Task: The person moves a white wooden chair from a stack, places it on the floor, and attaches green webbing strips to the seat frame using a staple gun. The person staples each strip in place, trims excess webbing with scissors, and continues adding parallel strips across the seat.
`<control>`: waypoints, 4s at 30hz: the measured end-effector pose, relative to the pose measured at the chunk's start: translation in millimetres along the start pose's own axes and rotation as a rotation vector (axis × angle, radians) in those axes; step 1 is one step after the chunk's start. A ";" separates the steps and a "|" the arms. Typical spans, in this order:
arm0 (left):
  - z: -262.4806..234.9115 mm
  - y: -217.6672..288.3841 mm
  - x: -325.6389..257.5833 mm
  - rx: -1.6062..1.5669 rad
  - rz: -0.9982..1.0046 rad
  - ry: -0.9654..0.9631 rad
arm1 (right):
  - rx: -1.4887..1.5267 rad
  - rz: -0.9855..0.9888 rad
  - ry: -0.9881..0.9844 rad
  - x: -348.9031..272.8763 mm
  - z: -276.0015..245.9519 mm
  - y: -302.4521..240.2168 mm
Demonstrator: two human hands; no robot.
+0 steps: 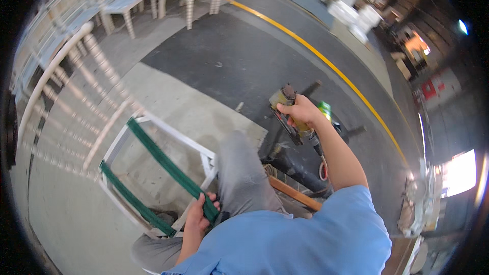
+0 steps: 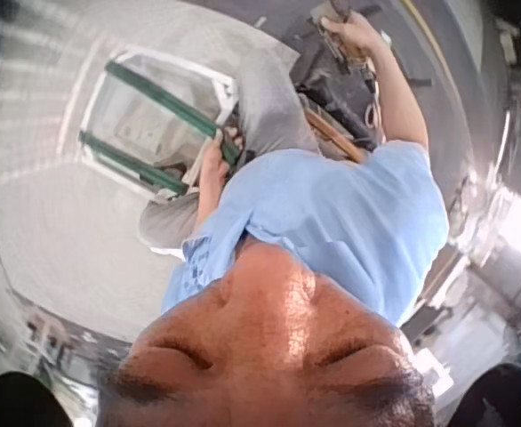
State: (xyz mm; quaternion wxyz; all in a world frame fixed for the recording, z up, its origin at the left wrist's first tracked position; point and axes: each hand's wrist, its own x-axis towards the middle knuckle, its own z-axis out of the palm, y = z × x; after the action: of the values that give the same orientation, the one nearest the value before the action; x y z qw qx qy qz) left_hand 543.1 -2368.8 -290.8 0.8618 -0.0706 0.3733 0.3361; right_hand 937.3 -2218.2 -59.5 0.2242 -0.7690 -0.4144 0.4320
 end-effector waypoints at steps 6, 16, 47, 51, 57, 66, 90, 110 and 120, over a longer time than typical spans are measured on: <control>-14.1 -2.3 5.2 0.003 -0.167 0.049 | 0.354 0.257 0.021 -22.5 -60.2 143.5; 5.8 -16.9 10.9 -0.031 0.135 0.119 | 0.028 0.340 0.171 -16.9 -77.6 260.8; -2.1 10.8 58.4 1.559 0.678 0.676 | -0.338 -0.101 -0.776 86.4 342.6 152.7; -5.6 55.2 67.8 1.896 1.202 0.851 | -0.705 -0.127 -0.797 85.3 358.7 136.2; 23.1 75.4 107.0 2.107 0.591 0.633 | -0.641 -0.302 -0.742 133.4 367.6 172.5; 7.7 71.9 104.2 2.101 0.461 0.705 | 0.058 0.550 -0.667 121.2 366.1 180.6; 12.7 74.5 115.6 2.038 0.449 0.747 | 1.379 1.290 0.256 143.9 457.7 185.7; -67.4 148.2 153.5 0.551 -0.203 0.376 | 1.477 1.154 -0.035 218.6 537.5 243.8; -71.0 136.4 217.5 0.344 -0.513 0.338 | 1.397 1.092 -0.220 224.6 554.5 258.4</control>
State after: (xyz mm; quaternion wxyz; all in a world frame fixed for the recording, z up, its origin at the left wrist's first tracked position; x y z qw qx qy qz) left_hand 522.3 -2176.5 -474.0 0.8435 -0.0707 0.5320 0.0246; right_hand 644.1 -2182.5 -640.4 0.3636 -0.5015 0.3479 0.7038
